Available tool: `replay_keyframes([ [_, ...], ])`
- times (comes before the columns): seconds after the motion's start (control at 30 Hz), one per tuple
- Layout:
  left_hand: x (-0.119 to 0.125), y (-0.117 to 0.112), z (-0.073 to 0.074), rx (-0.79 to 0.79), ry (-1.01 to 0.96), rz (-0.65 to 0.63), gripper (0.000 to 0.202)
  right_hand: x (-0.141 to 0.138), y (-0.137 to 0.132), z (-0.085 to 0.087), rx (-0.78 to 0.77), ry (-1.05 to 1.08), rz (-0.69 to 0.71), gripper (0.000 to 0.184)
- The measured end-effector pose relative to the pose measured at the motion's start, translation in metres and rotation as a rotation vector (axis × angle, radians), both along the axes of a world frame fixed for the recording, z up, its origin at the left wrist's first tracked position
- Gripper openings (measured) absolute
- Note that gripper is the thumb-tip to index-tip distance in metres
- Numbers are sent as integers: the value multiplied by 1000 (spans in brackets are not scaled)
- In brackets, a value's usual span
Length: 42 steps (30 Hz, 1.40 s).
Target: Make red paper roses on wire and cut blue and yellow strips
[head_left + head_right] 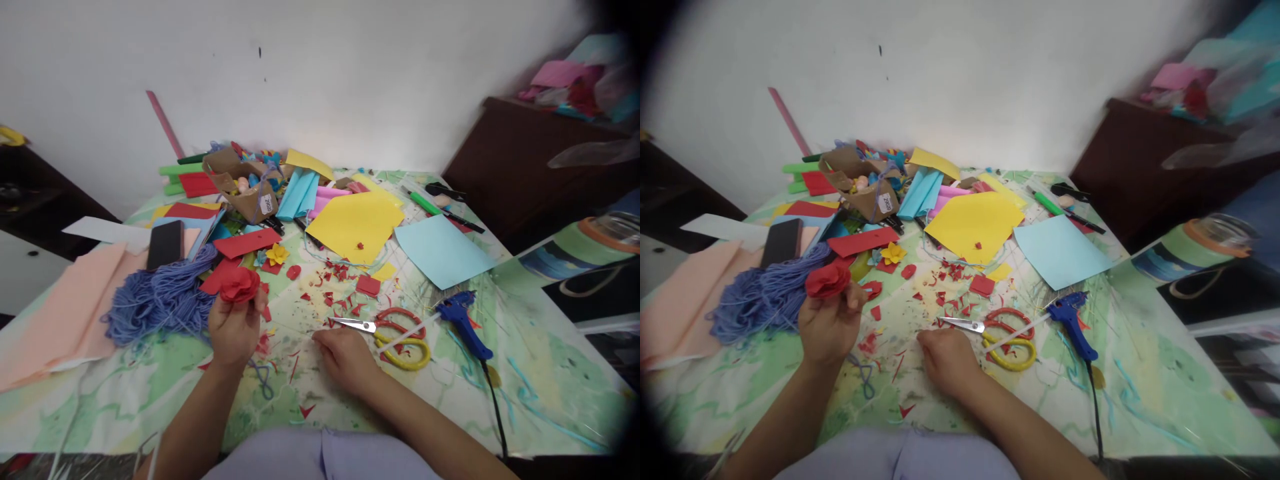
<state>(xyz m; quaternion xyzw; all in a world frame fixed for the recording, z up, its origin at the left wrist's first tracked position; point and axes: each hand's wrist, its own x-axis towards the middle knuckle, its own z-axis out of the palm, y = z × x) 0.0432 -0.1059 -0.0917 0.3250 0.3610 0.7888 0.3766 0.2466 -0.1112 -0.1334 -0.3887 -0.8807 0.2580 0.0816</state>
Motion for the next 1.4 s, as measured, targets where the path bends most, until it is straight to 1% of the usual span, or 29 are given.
replay_keyframes([
  [0.1,5,-5,0,41,129,-5,23,0,1,0,-13,-8,-7,20],
  [0.2,6,-8,-4,48,236,19,24,-1,2,0,-20,-21,-10,20],
  [0.3,3,-11,-14,31,321,37,24,-2,3,0,-25,-30,-15,20],
  [0.43,-5,-17,-32,-8,469,63,11,-2,3,-1,-31,-22,-13,19],
  [0.5,-9,-18,-37,-11,537,75,10,-2,2,-2,-33,-23,-17,20],
  [0.57,-11,-19,-39,-4,586,85,9,-2,2,-2,-30,-23,-24,20],
  [0.73,-10,-18,-39,3,647,85,6,-2,3,-3,-20,-27,-13,20],
  [0.87,-9,-17,-37,11,691,91,12,-2,2,-3,-19,-28,-9,19],
  [1.0,-10,-18,-33,22,762,107,14,-1,2,-3,-17,-22,3,19],
  [1.13,-11,-19,-29,12,841,112,21,-1,2,-2,-16,-15,12,20],
  [1.27,-8,-18,-23,-25,904,113,20,-2,2,-1,-19,-16,11,20],
  [1.4,-3,-15,-15,-49,961,86,21,-1,2,-1,-19,-21,10,19],
])
